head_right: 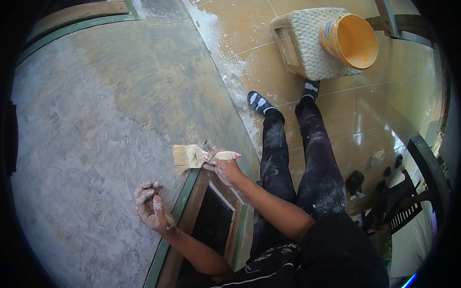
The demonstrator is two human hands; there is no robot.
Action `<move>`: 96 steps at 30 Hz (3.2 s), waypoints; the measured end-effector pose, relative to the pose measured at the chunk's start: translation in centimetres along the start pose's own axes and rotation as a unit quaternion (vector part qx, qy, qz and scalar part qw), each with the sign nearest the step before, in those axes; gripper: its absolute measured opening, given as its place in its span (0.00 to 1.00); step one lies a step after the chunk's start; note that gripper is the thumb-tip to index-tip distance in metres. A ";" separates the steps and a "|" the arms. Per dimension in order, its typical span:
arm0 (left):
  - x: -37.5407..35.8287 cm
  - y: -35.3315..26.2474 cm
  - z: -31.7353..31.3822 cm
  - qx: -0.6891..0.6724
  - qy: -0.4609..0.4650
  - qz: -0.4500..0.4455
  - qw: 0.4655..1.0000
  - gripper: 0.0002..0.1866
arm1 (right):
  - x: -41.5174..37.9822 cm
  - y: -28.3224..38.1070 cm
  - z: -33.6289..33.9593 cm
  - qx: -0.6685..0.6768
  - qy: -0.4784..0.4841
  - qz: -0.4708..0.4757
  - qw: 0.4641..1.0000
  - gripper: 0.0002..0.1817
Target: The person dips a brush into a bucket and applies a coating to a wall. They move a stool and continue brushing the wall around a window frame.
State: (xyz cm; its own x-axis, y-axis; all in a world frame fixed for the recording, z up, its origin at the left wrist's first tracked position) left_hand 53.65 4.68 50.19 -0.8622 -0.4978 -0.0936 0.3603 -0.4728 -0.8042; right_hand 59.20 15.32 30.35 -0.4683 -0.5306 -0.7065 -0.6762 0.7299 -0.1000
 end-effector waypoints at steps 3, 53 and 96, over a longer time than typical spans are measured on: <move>0.2 0.2 -0.3 -0.018 -0.004 -0.005 1.000 0.07 | 2.1 -0.7 1.7 0.039 -0.023 0.014 0.999 0.06; 0.4 -0.6 -0.4 -0.046 0.003 0.027 0.999 0.08 | 4.3 6.1 1.7 -0.469 0.009 0.312 0.826 0.06; 0.0 0.3 0.3 -0.039 0.006 0.011 0.999 0.06 | 5.8 3.3 -1.2 -0.500 0.075 0.245 0.828 0.06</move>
State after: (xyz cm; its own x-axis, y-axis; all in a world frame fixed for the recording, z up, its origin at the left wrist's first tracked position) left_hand 53.87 4.34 50.07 -0.8589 -0.4985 -0.1175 0.3504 -0.4047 -0.8447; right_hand 53.55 14.17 26.74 -0.8400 -0.3786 -0.3886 -0.4821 0.1924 0.8547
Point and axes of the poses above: each hand's wrist, its own x-axis towards the middle knuckle, its own z-axis out of the back of the hand, y = z × x, the point moved 3 cm from there along x, towards the middle knuckle, and after that the axes turned 3 degrees about z, right-handed, at the moved point
